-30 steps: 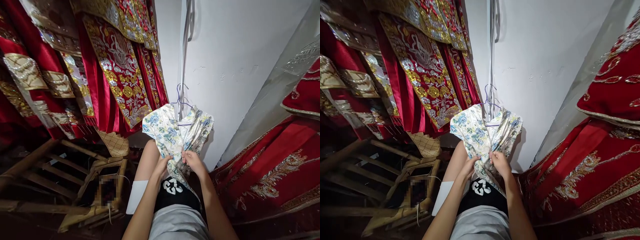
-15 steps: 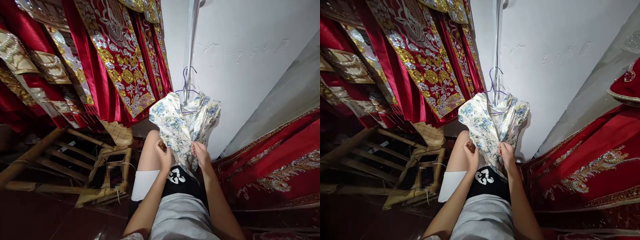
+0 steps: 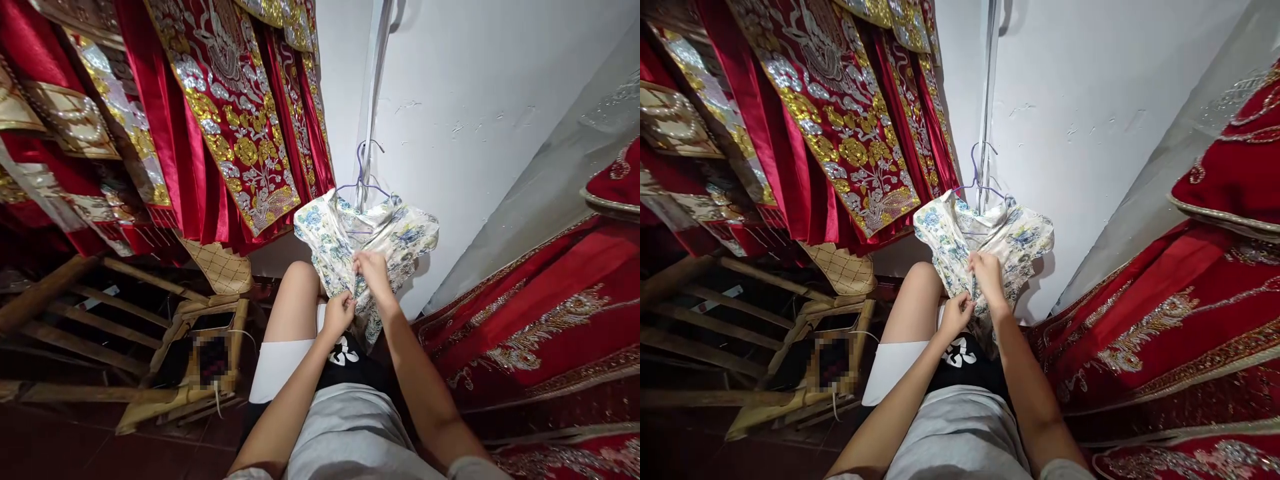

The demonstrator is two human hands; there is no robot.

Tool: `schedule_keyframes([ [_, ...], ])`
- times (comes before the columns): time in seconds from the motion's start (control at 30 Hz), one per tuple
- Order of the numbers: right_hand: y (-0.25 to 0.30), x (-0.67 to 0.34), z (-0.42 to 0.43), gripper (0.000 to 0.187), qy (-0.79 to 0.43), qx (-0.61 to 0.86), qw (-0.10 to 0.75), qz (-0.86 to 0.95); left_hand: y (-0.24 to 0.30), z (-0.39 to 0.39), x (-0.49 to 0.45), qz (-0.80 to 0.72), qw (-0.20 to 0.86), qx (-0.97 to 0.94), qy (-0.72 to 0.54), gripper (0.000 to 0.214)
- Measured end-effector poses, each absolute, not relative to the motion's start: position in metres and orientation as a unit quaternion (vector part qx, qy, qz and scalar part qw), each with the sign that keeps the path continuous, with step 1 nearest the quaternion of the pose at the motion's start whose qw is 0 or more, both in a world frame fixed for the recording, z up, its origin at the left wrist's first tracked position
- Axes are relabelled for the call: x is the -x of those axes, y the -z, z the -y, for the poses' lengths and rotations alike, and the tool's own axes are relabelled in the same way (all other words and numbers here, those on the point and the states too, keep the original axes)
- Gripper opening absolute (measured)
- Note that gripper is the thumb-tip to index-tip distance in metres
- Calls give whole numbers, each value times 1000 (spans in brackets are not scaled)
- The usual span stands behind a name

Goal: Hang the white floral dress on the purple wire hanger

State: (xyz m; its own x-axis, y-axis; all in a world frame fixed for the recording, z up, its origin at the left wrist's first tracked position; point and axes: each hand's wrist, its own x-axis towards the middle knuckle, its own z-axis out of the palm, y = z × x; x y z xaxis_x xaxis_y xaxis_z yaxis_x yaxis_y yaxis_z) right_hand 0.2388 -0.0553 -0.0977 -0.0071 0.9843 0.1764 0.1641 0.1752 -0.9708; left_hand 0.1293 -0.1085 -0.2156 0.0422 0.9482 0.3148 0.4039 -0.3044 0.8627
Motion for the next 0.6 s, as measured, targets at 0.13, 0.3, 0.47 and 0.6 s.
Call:
schedule_keyframes([
  [0.13, 15, -230, 9, 27, -373, 450, 600, 546, 220, 106, -134, -510, 314, -671, -437, 24],
  [0.3, -21, -227, 9, 26, -423, 396, 610, 541, 219, 105, -137, -477, 361, -672, -437, 23],
  [0.47, -6, -236, 30, 31, -438, 382, 592, 559, 129, 84, -118, -405, 308, -637, -579, 19],
  [0.6, -7, -238, 29, 30, -416, 353, 594, 591, 21, 58, -101, -328, 144, -695, -623, 30],
])
